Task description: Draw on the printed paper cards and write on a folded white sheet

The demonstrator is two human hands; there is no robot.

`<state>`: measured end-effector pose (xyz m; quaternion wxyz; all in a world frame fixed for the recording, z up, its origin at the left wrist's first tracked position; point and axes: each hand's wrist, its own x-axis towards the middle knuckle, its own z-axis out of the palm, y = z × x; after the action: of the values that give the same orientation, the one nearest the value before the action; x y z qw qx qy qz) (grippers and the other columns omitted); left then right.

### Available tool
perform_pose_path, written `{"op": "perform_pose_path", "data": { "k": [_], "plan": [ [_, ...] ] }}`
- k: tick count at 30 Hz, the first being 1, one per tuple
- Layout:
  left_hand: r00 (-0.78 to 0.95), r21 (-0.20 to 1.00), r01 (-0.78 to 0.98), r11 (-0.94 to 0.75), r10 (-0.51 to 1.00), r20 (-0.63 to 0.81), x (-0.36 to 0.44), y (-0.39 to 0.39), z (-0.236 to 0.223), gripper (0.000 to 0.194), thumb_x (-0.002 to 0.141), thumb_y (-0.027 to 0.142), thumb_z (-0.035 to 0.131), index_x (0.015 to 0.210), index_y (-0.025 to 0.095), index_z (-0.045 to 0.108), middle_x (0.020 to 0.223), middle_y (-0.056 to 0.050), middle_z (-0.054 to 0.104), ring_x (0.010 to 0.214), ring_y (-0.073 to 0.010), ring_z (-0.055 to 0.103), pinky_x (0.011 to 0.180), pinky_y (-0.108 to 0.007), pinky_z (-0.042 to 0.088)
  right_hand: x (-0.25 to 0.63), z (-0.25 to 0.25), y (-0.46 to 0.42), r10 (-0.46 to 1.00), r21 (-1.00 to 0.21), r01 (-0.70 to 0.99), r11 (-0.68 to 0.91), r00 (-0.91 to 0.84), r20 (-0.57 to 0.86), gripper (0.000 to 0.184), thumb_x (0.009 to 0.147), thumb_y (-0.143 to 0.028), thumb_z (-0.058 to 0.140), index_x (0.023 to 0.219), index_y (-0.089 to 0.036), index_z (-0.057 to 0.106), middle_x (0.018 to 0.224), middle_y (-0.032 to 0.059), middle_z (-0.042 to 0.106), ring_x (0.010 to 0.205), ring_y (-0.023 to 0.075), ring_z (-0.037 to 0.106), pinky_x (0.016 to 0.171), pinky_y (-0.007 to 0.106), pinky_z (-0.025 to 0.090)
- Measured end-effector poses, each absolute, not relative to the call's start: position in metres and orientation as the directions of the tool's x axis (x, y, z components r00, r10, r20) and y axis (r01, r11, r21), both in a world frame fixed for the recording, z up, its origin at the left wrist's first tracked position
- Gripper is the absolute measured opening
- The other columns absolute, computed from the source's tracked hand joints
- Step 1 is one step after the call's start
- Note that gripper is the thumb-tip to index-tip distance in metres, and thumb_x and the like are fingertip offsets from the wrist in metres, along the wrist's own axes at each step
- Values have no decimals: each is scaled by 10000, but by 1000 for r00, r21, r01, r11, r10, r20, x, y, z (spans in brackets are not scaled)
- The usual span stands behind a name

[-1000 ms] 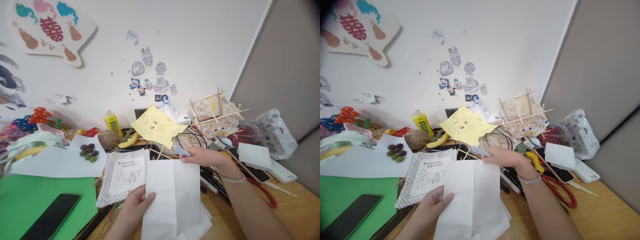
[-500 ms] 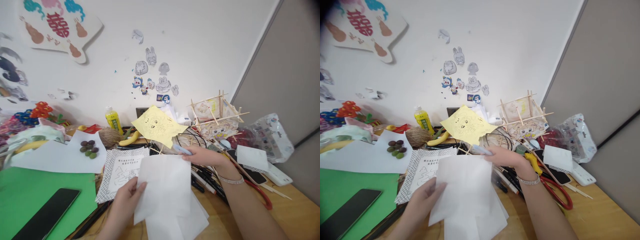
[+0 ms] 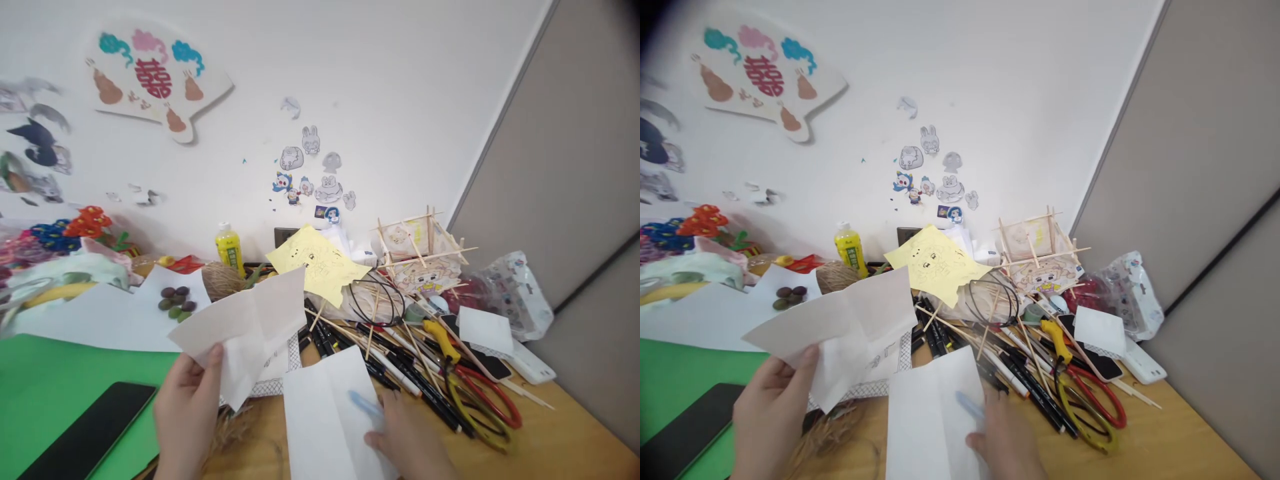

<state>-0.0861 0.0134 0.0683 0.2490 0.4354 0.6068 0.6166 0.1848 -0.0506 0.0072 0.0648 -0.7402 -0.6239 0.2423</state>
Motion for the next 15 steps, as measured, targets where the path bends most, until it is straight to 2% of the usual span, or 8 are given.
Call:
{"op": "perform_pose_path", "data": {
  "k": [3,6,9,12,14,15],
  "plan": [
    [-479,972,179,-154,849,223,-86,14,67,465,645,626,641,833,202,609,686,-4,656,682,-229,618,544,-277,488,185,2,-55,932,-390,875,-287,161,-324,367,675,-230,643,1040,-228,684,1086,135,689,1021,358,641,851,420,471],
    [-466,977,154,-148,861,204,-87,15,63,484,641,637,645,857,206,604,680,-3,656,682,-232,622,537,-276,491,191,18,-55,955,-456,868,-199,68,-288,301,685,-209,619,974,-221,701,1074,119,700,1025,335,638,863,382,466],
    [-422,984,104,-142,890,173,-87,17,60,483,645,628,659,870,205,596,670,-2,654,656,-225,616,508,-268,488,204,54,-45,985,-542,828,-143,67,-157,266,736,-218,555,968,-208,683,1002,101,718,952,313,648,822,381,468],
    [-422,983,58,-173,888,182,-86,18,59,487,630,616,679,871,202,595,723,-18,678,714,-239,634,559,-278,511,217,100,-13,996,-670,742,-1,57,62,298,783,-254,523,1044,-178,644,1039,93,701,946,289,631,819,370,472],
    [-439,978,77,-192,874,206,-87,17,58,452,639,593,688,854,207,594,749,-24,687,758,-252,644,597,-285,519,220,125,19,980,-686,723,81,68,187,329,769,-221,545,1080,-152,622,1086,104,683,991,284,612,851,367,463],
    [-443,977,92,-191,871,212,-88,17,58,428,656,577,687,852,208,595,750,-24,688,761,-252,645,601,-284,519,220,135,37,976,-673,734,93,66,206,350,753,-190,563,1096,-144,612,1112,108,673,1009,281,606,864,360,458]
  ]
}}
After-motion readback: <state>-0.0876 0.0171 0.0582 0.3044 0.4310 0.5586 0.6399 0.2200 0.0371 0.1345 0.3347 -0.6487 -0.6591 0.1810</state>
